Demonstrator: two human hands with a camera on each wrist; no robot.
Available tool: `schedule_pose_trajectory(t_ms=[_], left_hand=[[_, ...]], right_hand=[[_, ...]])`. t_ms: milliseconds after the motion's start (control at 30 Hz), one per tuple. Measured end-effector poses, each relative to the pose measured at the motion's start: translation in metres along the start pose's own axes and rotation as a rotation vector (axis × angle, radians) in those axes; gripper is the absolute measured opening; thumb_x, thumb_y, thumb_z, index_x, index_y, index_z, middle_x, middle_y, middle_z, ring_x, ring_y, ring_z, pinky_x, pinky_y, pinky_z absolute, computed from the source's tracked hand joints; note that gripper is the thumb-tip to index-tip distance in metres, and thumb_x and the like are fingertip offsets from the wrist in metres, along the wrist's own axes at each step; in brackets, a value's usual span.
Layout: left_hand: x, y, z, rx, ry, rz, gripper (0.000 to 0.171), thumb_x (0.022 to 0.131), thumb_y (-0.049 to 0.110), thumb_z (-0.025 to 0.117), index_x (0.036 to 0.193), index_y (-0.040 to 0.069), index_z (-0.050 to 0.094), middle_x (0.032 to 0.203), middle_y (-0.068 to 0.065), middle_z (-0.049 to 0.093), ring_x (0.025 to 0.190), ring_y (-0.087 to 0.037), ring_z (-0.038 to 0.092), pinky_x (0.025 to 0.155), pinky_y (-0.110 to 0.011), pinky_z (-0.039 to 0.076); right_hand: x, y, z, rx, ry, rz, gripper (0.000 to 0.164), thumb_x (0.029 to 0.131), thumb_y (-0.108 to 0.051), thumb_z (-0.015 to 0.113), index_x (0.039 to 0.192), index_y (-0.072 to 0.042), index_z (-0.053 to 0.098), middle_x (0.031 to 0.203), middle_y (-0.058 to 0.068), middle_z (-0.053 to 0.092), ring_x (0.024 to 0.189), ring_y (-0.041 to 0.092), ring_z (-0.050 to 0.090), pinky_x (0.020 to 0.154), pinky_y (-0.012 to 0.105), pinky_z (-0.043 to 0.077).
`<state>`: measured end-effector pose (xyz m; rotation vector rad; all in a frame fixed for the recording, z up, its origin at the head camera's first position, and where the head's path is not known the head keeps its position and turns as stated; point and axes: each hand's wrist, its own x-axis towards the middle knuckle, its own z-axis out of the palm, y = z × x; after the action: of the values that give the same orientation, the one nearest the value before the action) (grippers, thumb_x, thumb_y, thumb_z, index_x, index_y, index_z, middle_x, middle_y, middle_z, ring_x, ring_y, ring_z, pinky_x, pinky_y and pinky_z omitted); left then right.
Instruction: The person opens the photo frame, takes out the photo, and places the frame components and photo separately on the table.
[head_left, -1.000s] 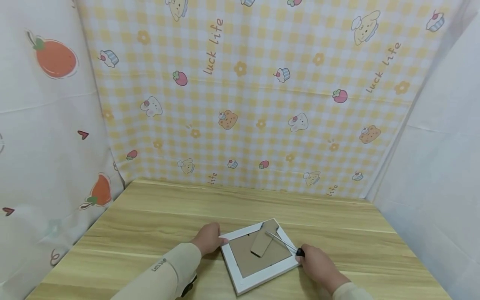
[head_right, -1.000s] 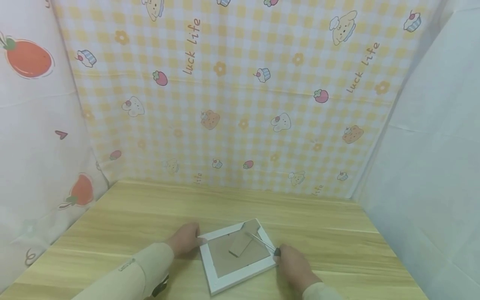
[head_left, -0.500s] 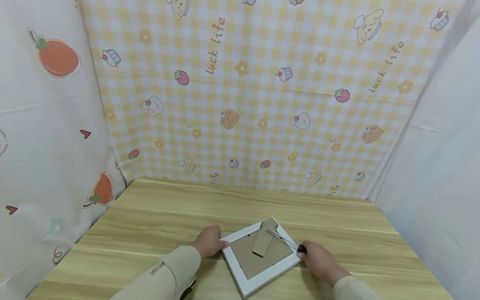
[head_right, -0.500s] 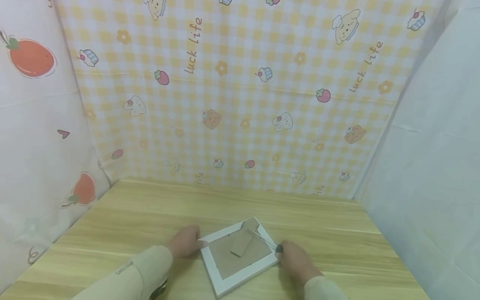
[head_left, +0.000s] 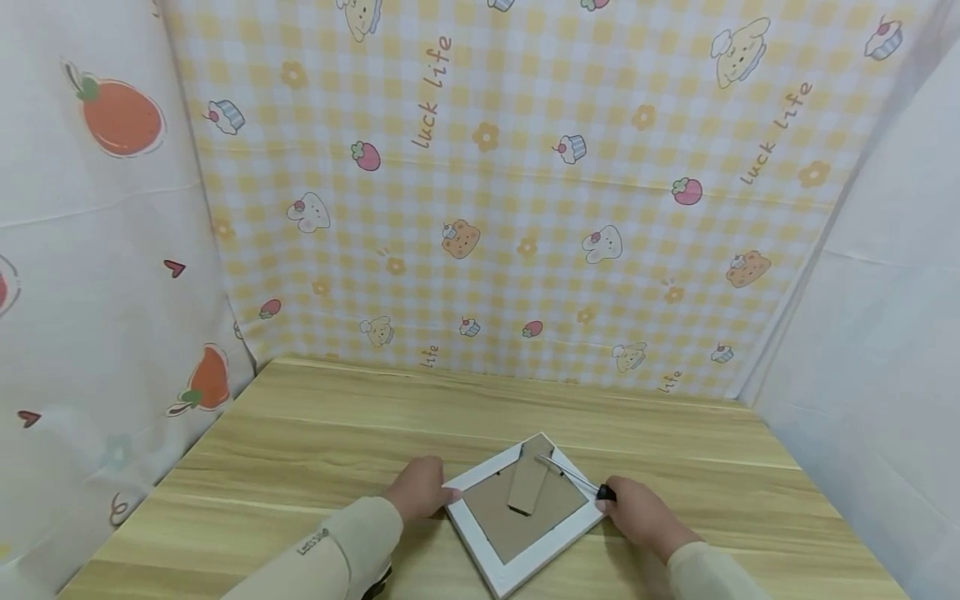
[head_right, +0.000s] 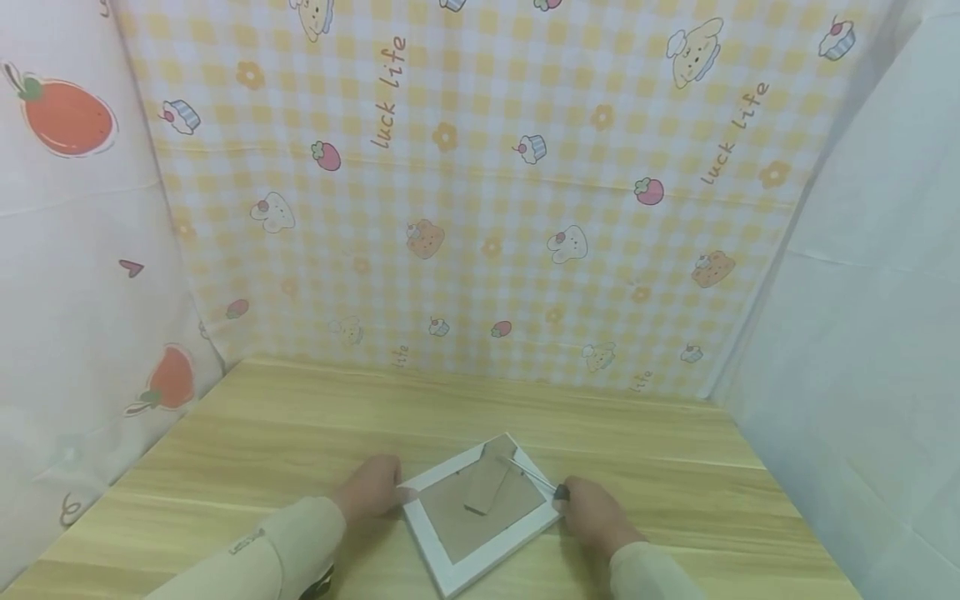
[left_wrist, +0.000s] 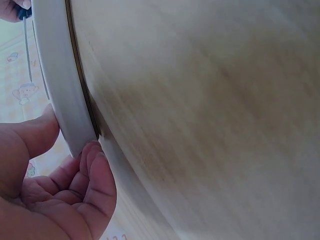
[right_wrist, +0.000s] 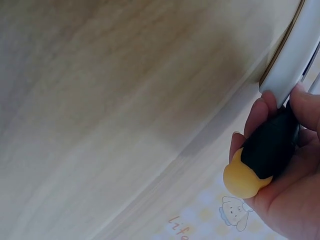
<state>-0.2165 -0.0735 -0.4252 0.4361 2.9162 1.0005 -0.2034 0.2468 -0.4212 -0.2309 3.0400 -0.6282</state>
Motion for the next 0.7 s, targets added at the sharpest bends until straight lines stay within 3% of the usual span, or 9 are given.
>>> schedule_pose_trajectory(t_ms=[333, 700], left_hand=[[-0.007, 0.005, -0.001, 0.015, -0.008, -0.007, 0.038, 0.081, 0.015, 0.076, 0.062, 0.005, 0.045, 0.057, 0.0, 0.039, 0.053, -0.013, 0.036, 0.05, -0.027, 0.032], [-0.011, 0.006, 0.0, 0.034, -0.019, -0.011, 0.036, 0.081, 0.019, 0.076, 0.066, 0.004, 0.047, 0.06, -0.002, 0.044, 0.055, -0.015, 0.04, 0.054, -0.03, 0.038]], right_hand=[[0.007, 0.0, -0.002, -0.014, -0.002, -0.017, 0.012, 0.087, -0.01, 0.067, 0.084, -0.002, 0.059, 0.075, 0.003, 0.058, 0.072, 0.017, 0.052, 0.07, 0.041, 0.047], [0.015, 0.007, -0.003, 0.016, -0.031, -0.011, 0.009, 0.088, -0.009, 0.066, 0.087, -0.002, 0.06, 0.078, 0.003, 0.058, 0.074, 0.017, 0.051, 0.071, 0.04, 0.046]])
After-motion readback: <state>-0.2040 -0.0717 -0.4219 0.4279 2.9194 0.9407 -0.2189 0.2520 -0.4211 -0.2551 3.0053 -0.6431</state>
